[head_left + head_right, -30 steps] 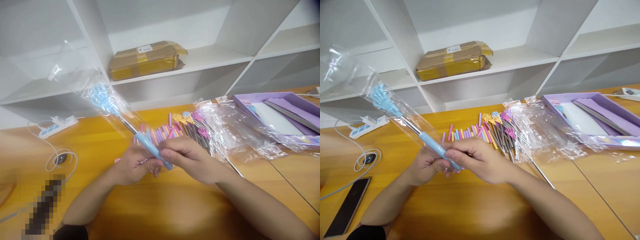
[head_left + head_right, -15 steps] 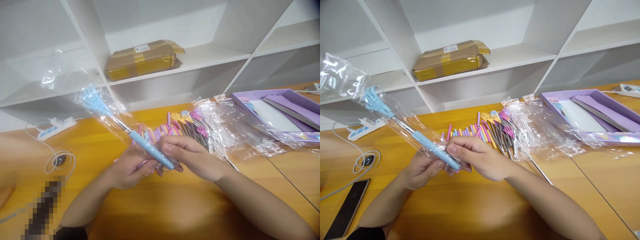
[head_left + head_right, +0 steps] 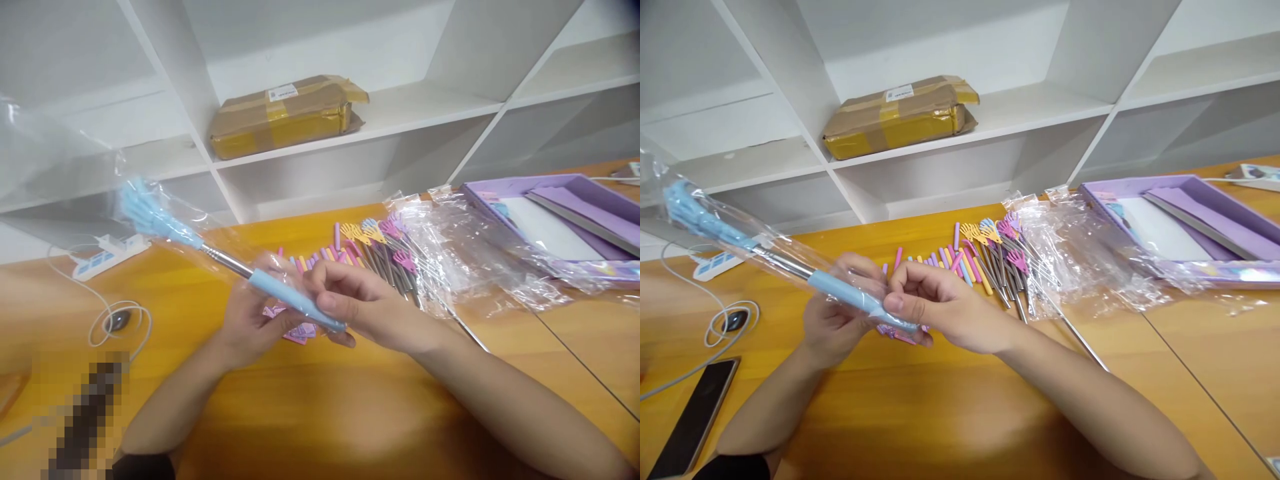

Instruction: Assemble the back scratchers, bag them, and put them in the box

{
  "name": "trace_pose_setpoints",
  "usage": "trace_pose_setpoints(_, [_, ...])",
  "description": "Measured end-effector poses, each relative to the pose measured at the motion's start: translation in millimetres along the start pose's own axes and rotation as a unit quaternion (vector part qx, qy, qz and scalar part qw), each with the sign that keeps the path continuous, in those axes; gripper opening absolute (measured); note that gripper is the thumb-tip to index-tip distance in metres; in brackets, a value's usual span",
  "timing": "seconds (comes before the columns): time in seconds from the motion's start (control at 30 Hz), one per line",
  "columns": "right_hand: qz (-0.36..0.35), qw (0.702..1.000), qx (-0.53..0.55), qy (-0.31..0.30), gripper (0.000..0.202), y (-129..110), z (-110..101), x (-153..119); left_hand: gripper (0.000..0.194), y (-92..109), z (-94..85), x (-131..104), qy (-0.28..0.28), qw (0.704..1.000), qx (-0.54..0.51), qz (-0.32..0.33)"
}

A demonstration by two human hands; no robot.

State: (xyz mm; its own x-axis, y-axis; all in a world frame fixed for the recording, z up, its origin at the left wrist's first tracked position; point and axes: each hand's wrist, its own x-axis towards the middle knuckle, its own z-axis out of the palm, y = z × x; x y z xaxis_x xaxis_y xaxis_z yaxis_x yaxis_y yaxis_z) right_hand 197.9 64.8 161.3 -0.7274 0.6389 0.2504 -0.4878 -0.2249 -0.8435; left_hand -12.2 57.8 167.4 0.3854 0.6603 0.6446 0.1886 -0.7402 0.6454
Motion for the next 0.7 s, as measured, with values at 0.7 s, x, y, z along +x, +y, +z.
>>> trace_pose_setpoints(0.7, [0.067, 0.996, 0.052, 0.018, 0.058, 31.5, -2.6, 3.6, 0.017, -20.0, -2.1, -8.8, -0.099, 0.933, -0.318, -0.137])
